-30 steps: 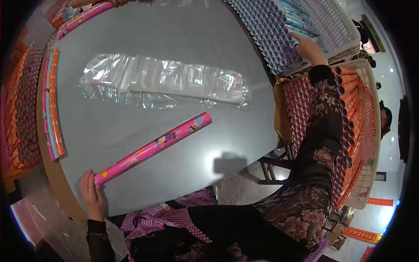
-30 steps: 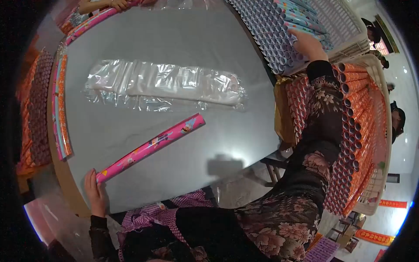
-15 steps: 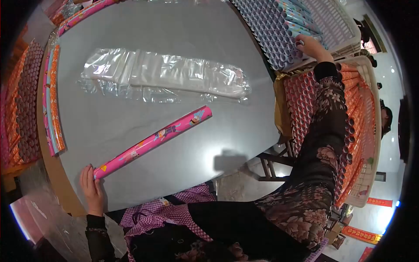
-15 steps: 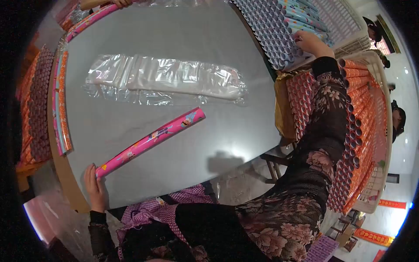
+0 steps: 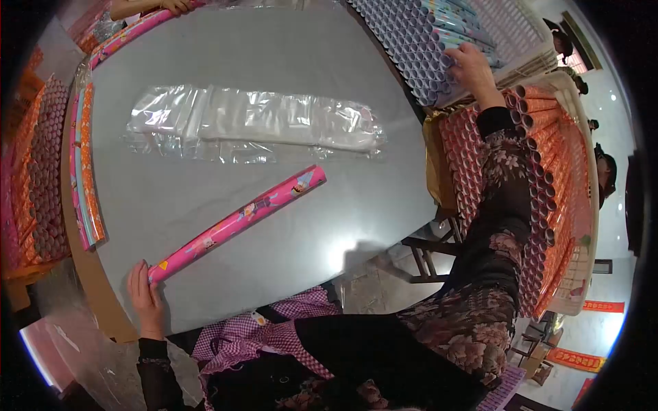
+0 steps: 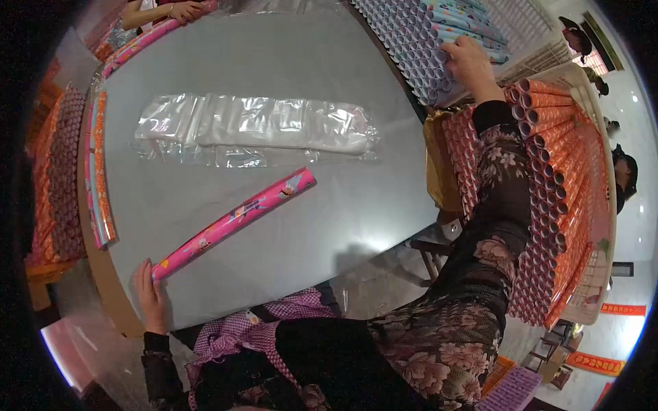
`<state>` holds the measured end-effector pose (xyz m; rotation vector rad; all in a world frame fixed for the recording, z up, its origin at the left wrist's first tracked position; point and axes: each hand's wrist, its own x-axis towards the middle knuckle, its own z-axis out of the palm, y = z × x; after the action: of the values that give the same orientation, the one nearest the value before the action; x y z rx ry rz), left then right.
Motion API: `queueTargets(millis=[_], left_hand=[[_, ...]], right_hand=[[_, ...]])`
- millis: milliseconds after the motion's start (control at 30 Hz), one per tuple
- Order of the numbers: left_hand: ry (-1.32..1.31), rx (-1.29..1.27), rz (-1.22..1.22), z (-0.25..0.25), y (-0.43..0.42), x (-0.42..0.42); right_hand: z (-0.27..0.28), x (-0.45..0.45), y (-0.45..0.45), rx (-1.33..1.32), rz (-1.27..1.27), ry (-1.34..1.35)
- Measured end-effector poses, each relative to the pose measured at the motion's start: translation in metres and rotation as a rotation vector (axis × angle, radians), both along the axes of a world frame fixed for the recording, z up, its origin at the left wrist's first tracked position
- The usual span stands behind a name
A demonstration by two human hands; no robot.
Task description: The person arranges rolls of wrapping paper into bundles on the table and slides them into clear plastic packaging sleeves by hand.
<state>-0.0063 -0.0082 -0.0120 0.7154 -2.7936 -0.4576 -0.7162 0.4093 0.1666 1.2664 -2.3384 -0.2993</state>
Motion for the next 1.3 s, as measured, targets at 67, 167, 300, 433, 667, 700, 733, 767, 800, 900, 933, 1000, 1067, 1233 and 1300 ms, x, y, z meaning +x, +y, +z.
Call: queueTargets(millis=[67,167,300,433,667,700,733,767,800,900,933,1000,1067,1233,1300], left_hand=[[0.005,0.025,0.015,0.000,0.001,0.000],[0.021,0.003,-0.005,-0.003,-0.002,-0.001],[-0.021,-0.015,-0.013,0.006,0.002,-0.004],[0.112,-0.007,-0.008,-0.003,-0.002,-0.008],[0.277,-0.088,-0.082,-0.013,-0.013,-0.033],[0.284,-0.096,-0.074,-0.016,-0.014,-0.035],[0.293,-0.105,-0.079,-0.015,-0.013,-0.036],[0.311,-0.116,-0.085,-0.017,-0.014,-0.035],[0.320,-0.122,-0.076,-0.020,-0.016,-0.035],[0.355,-0.175,-0.111,-0.029,-0.016,-0.050],[0.357,-0.173,-0.101,-0.032,-0.015,-0.050],[0.362,-0.209,-0.086,-0.039,-0.017,-0.052],[0.366,-0.194,-0.045,-0.047,-0.020,-0.053],[0.364,-0.187,-0.055,-0.050,-0.023,-0.054],[0.375,-0.142,-0.098,-0.053,-0.028,-0.056]], right_hand=[[-0.008,0.000,-0.012,-0.063,0.150,0.003],[-0.018,0.031,-0.037,-0.150,0.311,-0.022],[-0.029,0.077,-0.069,-0.197,0.415,-0.123],[-0.038,0.136,-0.110,-0.244,0.617,-0.244],[-0.038,0.291,-0.158,-0.093,0.807,-0.422],[-0.044,0.313,-0.160,-0.094,0.818,-0.413],[-0.049,0.334,-0.162,-0.105,0.828,-0.479],[-0.055,0.358,-0.165,-0.112,0.837,-0.537],[-0.061,0.380,-0.168,-0.110,0.847,-0.527],[-0.084,0.419,-0.175,-0.097,0.824,-0.692],[-0.095,0.430,-0.178,-0.103,0.828,-0.716],[-0.117,0.451,-0.191,-0.092,0.837,-0.739],[-0.135,0.472,-0.205,-0.131,0.859,-0.764],[-0.165,0.514,-0.250,-0.213,0.882,-0.773],[-0.176,0.524,-0.267,-0.229,0.860,-0.800]])
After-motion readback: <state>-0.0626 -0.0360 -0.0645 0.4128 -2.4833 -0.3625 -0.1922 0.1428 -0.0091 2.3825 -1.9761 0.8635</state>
